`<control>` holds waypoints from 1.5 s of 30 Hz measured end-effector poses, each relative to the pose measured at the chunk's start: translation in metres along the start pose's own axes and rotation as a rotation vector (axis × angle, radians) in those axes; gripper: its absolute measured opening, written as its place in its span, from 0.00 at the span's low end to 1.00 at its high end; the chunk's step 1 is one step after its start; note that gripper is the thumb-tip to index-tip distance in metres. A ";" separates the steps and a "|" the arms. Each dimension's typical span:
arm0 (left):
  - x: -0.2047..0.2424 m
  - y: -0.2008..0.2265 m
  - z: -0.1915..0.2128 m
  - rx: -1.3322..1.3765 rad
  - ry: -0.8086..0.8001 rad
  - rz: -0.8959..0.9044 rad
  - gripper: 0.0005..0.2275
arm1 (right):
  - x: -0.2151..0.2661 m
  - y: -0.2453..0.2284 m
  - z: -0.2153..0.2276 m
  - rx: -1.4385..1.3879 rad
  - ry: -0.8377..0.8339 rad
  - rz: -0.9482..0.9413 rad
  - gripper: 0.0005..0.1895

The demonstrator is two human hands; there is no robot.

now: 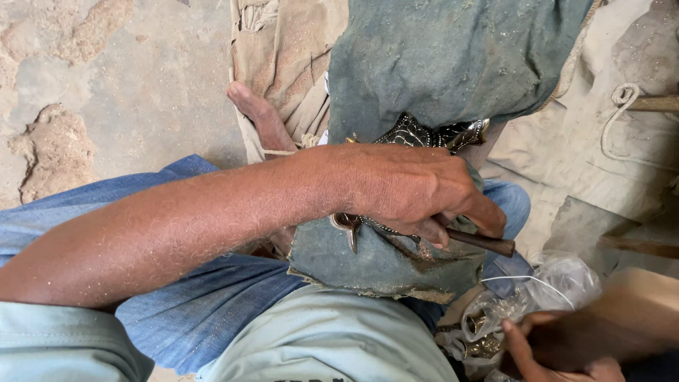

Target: The person sits cross-legged on the floor and uses a hammer and chisel to shape a decorative metal object resting on a cloth pad. The person repeatedly strikes the chisel against the metal piece, occasionally adjusting its position.

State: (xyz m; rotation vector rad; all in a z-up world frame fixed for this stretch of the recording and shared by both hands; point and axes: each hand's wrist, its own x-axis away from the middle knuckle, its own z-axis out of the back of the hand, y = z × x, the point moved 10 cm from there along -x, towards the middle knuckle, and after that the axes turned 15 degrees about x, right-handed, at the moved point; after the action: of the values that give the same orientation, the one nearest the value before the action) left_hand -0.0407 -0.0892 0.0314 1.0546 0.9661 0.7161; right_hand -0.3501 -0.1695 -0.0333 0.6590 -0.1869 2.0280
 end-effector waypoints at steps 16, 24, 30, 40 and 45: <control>-0.004 -0.002 -0.004 0.026 -0.048 -0.004 0.26 | 0.012 0.028 -0.023 -0.111 0.118 0.014 0.12; -0.008 -0.004 -0.006 0.025 -0.055 -0.006 0.26 | 0.016 -0.001 0.005 -0.287 0.159 -0.096 0.15; -0.009 -0.002 -0.005 -0.009 -0.078 0.011 0.26 | 0.027 -0.015 0.017 -0.472 0.397 0.063 0.16; -0.009 -0.020 -0.010 0.007 -0.171 0.222 0.27 | 0.004 -0.039 0.024 -0.391 0.209 0.198 0.11; -0.012 -0.019 -0.010 0.020 -0.151 0.163 0.27 | 0.023 -0.031 0.035 -0.404 0.414 0.147 0.15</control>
State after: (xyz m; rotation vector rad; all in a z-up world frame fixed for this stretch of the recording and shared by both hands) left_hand -0.0543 -0.1021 0.0151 1.1975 0.7646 0.7500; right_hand -0.3205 -0.1494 0.0040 -0.0302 -0.3933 2.1319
